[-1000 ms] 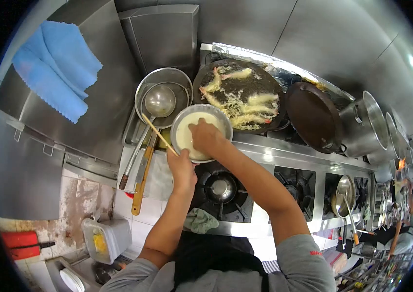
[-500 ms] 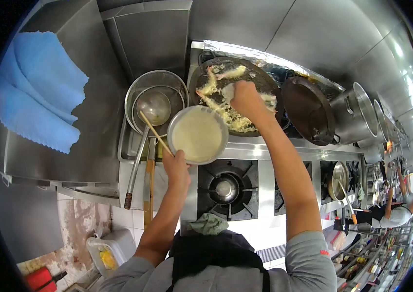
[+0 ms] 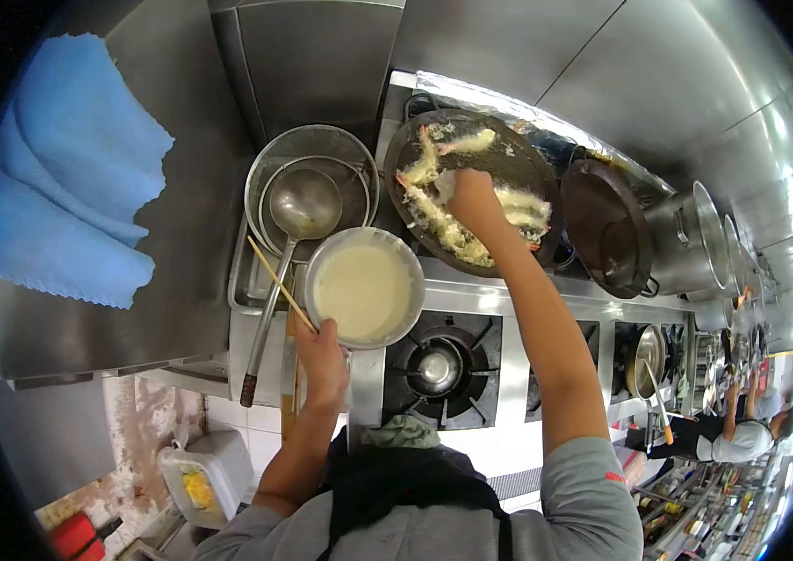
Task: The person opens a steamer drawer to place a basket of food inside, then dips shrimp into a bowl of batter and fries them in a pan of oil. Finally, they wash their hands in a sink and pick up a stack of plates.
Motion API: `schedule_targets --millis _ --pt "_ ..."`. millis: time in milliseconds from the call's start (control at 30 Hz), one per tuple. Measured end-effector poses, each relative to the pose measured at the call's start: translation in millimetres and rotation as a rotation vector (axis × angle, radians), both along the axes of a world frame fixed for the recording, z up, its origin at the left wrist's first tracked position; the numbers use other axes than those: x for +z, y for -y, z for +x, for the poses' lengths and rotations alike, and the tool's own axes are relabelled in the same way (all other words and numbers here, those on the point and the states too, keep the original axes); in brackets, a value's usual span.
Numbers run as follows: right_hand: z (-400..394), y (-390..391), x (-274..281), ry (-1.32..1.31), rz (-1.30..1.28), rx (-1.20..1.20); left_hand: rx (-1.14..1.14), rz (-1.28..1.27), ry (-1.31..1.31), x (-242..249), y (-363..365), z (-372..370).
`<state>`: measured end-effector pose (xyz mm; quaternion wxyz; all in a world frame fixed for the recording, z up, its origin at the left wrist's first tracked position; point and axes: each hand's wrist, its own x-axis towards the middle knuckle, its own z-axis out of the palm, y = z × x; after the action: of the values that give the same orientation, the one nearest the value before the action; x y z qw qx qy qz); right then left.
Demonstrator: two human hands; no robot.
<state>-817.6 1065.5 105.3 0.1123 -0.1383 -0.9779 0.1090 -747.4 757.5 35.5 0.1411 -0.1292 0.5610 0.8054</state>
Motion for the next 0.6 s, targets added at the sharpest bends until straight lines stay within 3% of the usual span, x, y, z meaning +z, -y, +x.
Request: schedule_targets --millis 67,133,267,333,400,467,600 --pt "13 5 3 0.056 0.032 0.0 0.006 0.004 -0.011 7 -2 -4" --pt "21 14 16 0.09 -0.118 -0.017 0.045 0.015 -0.065 -5 -8 -7" --pt "3 18 7 0.012 -0.023 -0.015 0.006 0.053 -0.02 21 -10 -10" --pt "-3 21 6 -0.267 -0.195 0.06 -0.005 0.031 -0.022 18 -17 -14" --pt "2 11 -2 -0.207 -0.181 0.018 -0.015 0.013 -0.022 18 -21 -18" --pt "17 -1 -13 0.017 -0.117 -0.034 -0.005 0.062 -0.052 21 -26 -19" --pt "45 0 -3 0.123 -0.096 -0.021 -0.017 0.096 -0.04 25 -34 -21"
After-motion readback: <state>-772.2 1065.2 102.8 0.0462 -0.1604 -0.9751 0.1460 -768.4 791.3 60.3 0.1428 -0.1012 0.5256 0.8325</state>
